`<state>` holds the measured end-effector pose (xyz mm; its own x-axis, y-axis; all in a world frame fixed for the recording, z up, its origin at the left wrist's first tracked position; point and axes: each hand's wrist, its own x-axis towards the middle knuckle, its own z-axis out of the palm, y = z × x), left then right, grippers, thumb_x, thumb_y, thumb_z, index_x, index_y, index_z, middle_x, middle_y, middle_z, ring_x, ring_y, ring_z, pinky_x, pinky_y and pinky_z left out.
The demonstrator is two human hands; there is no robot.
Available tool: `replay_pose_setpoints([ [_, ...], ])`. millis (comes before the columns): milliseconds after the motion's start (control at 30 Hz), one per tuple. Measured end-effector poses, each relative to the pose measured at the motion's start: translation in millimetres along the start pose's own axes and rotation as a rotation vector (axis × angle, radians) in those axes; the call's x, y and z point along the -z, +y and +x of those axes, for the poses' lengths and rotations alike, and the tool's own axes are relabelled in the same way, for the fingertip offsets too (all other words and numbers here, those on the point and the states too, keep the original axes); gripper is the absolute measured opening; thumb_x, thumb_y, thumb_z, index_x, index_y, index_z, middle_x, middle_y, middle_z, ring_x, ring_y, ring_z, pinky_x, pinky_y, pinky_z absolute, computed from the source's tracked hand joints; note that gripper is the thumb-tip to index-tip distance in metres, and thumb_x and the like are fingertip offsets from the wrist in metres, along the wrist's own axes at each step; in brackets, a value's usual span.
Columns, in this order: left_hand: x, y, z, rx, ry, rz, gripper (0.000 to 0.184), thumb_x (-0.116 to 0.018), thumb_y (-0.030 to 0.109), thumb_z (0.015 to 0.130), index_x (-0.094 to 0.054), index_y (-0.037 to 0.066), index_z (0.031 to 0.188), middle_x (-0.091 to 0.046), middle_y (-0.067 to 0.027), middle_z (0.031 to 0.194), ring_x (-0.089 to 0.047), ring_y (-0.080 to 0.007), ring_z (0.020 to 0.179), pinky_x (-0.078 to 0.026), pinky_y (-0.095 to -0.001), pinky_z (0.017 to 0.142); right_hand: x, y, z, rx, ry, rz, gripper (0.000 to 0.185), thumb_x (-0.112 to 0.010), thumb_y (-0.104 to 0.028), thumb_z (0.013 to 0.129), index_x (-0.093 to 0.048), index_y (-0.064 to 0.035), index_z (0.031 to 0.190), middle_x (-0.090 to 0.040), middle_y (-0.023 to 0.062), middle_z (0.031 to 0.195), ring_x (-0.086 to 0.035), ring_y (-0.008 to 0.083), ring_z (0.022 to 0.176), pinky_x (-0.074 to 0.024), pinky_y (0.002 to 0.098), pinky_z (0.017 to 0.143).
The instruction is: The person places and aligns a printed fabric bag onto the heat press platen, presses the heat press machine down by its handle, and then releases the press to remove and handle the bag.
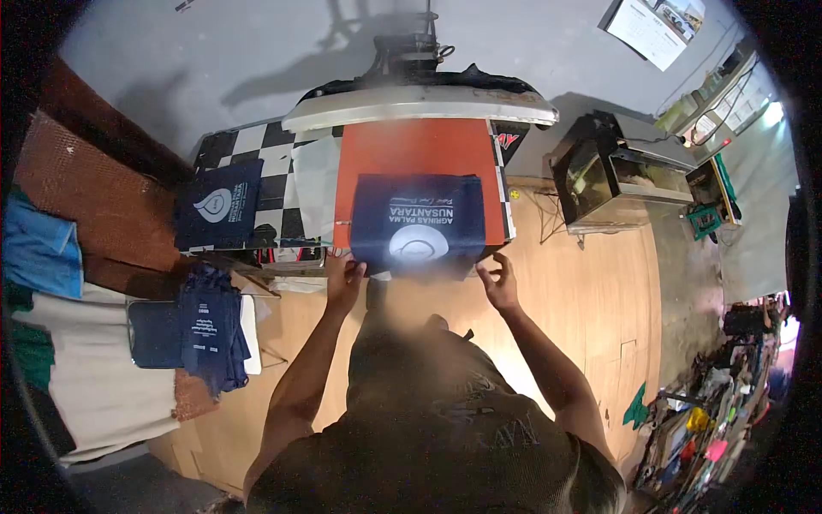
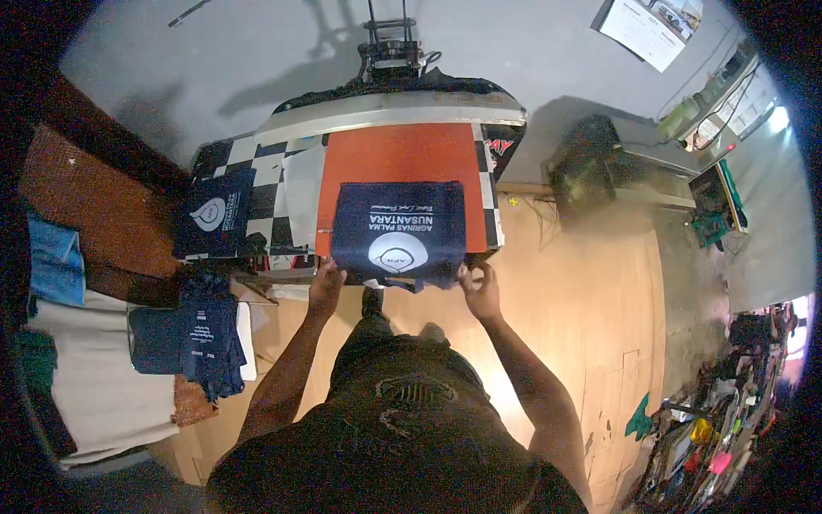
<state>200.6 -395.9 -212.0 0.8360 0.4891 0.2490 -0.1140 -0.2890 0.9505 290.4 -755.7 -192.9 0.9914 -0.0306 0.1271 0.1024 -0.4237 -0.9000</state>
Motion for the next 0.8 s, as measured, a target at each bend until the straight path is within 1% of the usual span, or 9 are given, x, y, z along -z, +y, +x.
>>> replay_pose_setpoints([
  [33,1.5,3.2,2.9,0.046,-0.039,0.022,0.019,-0.074,0.015,0.094,-0.064,0.004,0.107,-0.064,-0.0014,0.09,-0.061,-0.0108,0.084,-0.049,-0.0275,0.077,3.1,-2.1,1.4,-0.13,-0.112,0.159,0.038,-0.069,-0.03,0.099,-0.066,0.004,0.115,-0.068,0.0117,0.103,-0.06,0.0143,0.099,-0.05,0.0295,0.084],
  [133,1.2,8.2,7.2,0.12,-0.065,-0.002,0.016,-0.073,0.014,0.094,-0.063,0.003,0.099,-0.062,0.0004,0.086,-0.057,-0.0088,0.082,-0.047,-0.0252,0.073,6.7,5.8,14.1,-0.223,-0.314,0.259,0.039,-0.065,-0.032,0.101,-0.065,0.0043,0.115,-0.069,0.0118,0.105,-0.06,0.0159,0.101,-0.0477,0.0308,0.09],
  [300,4.4,-8.3,14.5,0.086,-0.162,-0.216,0.015,-0.07,0.018,0.098,-0.061,0.007,0.094,-0.053,0.004,0.083,-0.049,-0.0068,0.078,-0.041,-0.025,0.074,17.0,-8.5,15.2,-0.146,-0.314,0.238,0.035,-0.064,-0.028,0.102,-0.061,0.0043,0.114,-0.069,0.0095,0.103,-0.062,0.0163,0.099,-0.0506,0.0338,0.09],
  [367,2.0,0.0,13.4,0.238,-0.063,-0.102,0.021,-0.072,0.018,0.096,-0.06,0.005,0.084,-0.051,0.0044,0.077,-0.047,-0.0065,0.075,-0.04,-0.0259,0.071,16.1,-8.9,16.2,0.009,-0.178,0.18,0.03,-0.065,-0.024,0.101,-0.061,0.0036,0.11,-0.067,0.008,0.098,-0.062,0.0162,0.092,-0.0506,0.0324,0.086],
  [500,4.0,20.5,15.2,0.184,-0.078,0.048,0.027,-0.073,0.014,0.094,-0.057,0.004,0.075,-0.052,0.0043,0.072,-0.048,-0.0067,0.074,-0.041,-0.0255,0.071,16.7,9.4,24.8,-0.158,-0.311,0.18,0.021,-0.069,-0.016,0.098,-0.06,0.0015,0.105,-0.065,0.0067,0.094,-0.06,0.0155,0.087,-0.05,0.0296,0.081],
  [567,3.3,18.1,19.7,0.026,-0.024,0.067,0.028,-0.072,0.013,0.094,-0.059,0.002,0.071,-0.052,0.0022,0.064,-0.046,-0.0066,0.062,-0.038,-0.026,0.059,17.0,6.1,26.5,-0.082,-0.226,0.321,0.014,-0.07,-0.009,0.094,-0.058,-0.0025,0.094,-0.06,0.0021,0.077,-0.056,0.0089,0.071,-0.0445,0.0261,0.062],
  [667,0.7,33.5,30.6,0.005,-0.002,0.099,0.028,-0.074,0.015,0.091,-0.061,0.002,0.071,-0.056,-0.0017,0.06,-0.051,-0.0107,0.057,-0.042,-0.029,0.058,20.2,-17.2,37.1,-0.062,-0.192,0.394,0.018,-0.073,-0.002,0.089,-0.057,-0.0024,0.097,-0.064,0.0041,0.08,-0.058,0.0104,0.071,-0.0461,0.0265,0.062],
  [700,0.9,32.0,37.5,0.003,0.0,0.099,0.028,-0.074,0.015,0.091,-0.061,0.002,0.071,-0.056,-0.0017,0.06,-0.051,-0.0107,0.057,-0.042,-0.029,0.058,17.7,-10.4,46.4,-0.02,-0.181,0.304,0.024,-0.074,-0.003,0.087,-0.058,-0.0013,0.105,-0.067,0.0057,0.084,-0.062,0.0114,0.075,-0.0481,0.0262,0.065],
  [800,-1.8,35.4,62.9,-0.077,-0.018,0.319,0.028,-0.076,0.017,0.088,-0.061,0.001,0.071,-0.06,-0.0077,0.059,-0.055,-0.0164,0.053,-0.045,-0.0329,0.057,13.6,-11.5,73.2,0.047,-0.183,0.179,0.028,-0.075,-0.004,0.085,-0.06,0.0003,0.108,-0.069,0.0076,0.086,-0.065,0.0132,0.078,-0.0509,0.0287,0.068],
])
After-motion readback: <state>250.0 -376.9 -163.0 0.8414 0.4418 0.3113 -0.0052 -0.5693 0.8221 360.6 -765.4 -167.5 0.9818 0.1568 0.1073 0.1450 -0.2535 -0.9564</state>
